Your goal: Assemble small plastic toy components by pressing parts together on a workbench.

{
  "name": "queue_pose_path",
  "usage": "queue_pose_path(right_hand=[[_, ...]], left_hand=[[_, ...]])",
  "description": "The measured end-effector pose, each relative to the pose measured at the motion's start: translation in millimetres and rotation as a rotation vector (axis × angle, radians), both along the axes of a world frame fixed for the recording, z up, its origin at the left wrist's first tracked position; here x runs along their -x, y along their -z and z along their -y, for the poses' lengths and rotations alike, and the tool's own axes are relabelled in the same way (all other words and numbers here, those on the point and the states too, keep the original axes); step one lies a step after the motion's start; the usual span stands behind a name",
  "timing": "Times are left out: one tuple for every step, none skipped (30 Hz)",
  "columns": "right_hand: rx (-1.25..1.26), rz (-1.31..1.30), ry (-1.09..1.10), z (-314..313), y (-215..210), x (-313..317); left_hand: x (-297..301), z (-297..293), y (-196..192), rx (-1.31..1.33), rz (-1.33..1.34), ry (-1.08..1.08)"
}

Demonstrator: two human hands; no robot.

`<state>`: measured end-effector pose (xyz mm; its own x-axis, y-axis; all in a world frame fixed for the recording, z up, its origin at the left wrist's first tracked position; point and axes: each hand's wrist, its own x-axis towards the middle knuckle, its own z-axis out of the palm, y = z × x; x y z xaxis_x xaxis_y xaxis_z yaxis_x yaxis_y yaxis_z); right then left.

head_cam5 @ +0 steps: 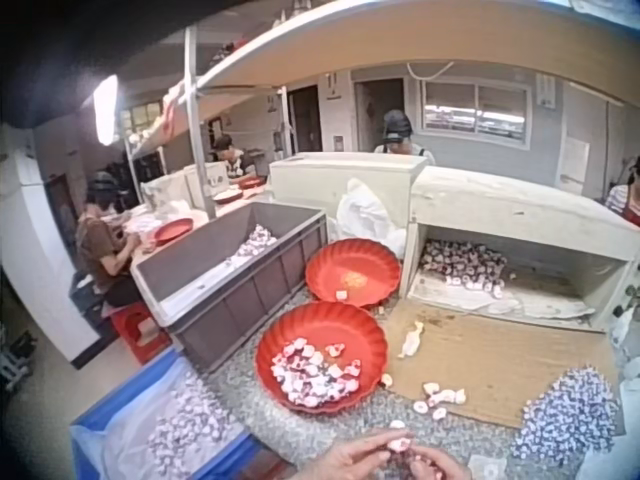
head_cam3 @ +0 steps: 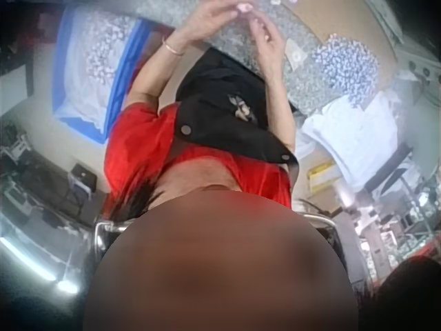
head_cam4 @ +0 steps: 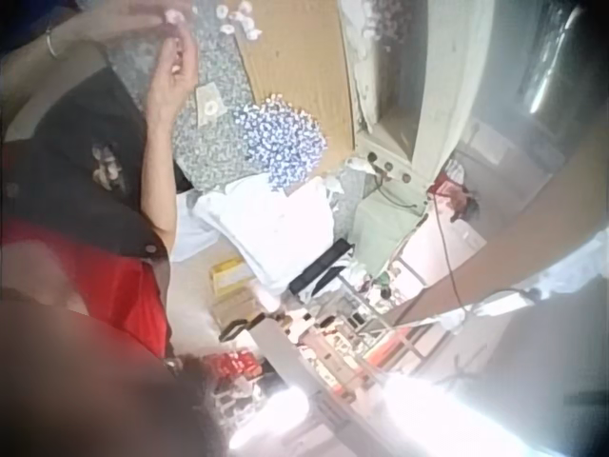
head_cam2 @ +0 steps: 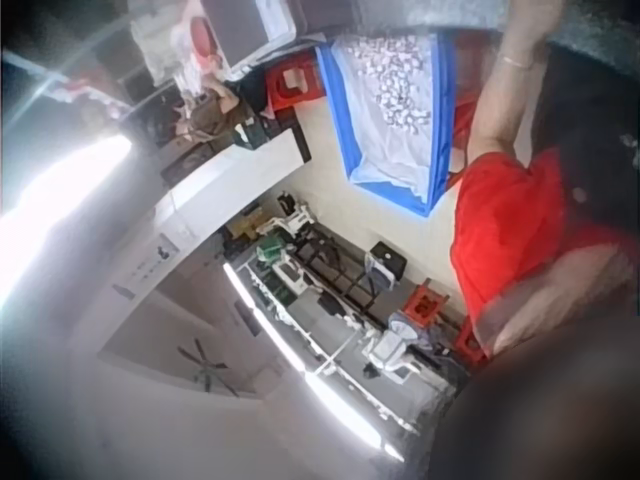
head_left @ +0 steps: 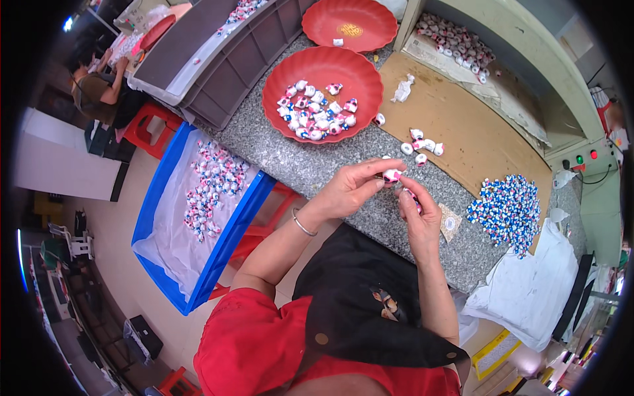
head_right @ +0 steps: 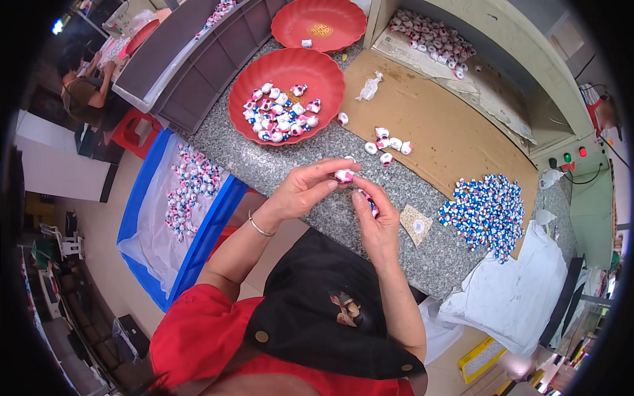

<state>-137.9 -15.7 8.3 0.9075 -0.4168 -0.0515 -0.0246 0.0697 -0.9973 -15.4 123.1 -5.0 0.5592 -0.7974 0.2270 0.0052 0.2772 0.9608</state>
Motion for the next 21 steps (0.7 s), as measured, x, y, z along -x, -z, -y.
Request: queue_pose_path(right_hand=[[0.001, -0.001, 0.001, 0, 1, 0], [0.005, 0.004, 0.004, 0, 2, 0], [0.009, 0.008, 0.007, 0, 2, 0], [0.010, 0.006, 0.008, 0, 2, 0], [0.006, -0.002, 0.003, 0, 3, -1], [0.003, -0.010, -0.001, 0, 3, -1], [0.003, -0.010, -0.003, -1, 3, -1], [-0.015, -0.010, 0.000, -2, 4, -2], [-0.033, -0.011, 0.002, -3, 4, -3], [-0.033, -0.014, 0.003, -3, 4, -3], [-0.039, -0.031, -0.013, -3, 3, -3], [-0.046, -0.048, -0.029, -3, 3, -3], [-0.047, -0.051, -0.029, -3, 4, -3], [-0.064, -0.046, -0.036, -3, 6, -3], [-0.080, -0.041, -0.043, -3, 8, -3], [-0.083, -0.045, -0.043, -4, 7, -3], [-0.071, -0.057, -0.045, -6, 5, -3], [-0.059, -0.070, -0.046, -7, 5, -3], [-0.061, -0.073, -0.046, -6, 6, -2], [-0.047, -0.070, -0.054, -5, 7, 0], [-0.033, -0.067, -0.062, -5, 9, 1]], left_hand=[[1, -1, -2, 0.001, -0.001, 0.001], [2, -1, -5, -0.027, 0.018, -0.005], [2, -2, -5, -0.055, 0.037, -0.012], [4, -2, -4, -0.055, 0.035, -0.011], [5, -1, -1, -0.020, -0.043, -0.002], [6, -1, 0, 0.015, -0.121, 0.006], [7, -1, 0, 0.016, -0.121, 0.004], [8, -1, 0, 0.030, -0.163, 0.008], [8, -2, 0, 0.044, -0.205, 0.011], [7, -2, 0, 0.044, -0.207, 0.012], [6, -3, 0, 0.023, -0.263, 0.028], [5, -3, 0, 0.001, -0.319, 0.045], [6, -3, 2, 0.000, -0.322, 0.045], [7, -2, 3, 0.005, -0.361, 0.046], [8, -1, 5, 0.010, -0.401, 0.048], [9, -1, 5, 0.007, -0.404, 0.047], [10, -1, 6, 0.017, -0.436, 0.052], [10, -2, 7, 0.028, -0.467, 0.057], [11, -2, 8, 0.026, -0.470, 0.057], [10, -3, 9, 0.021, -0.480, 0.048], [10, -3, 10, 0.015, -0.490, 0.040]])
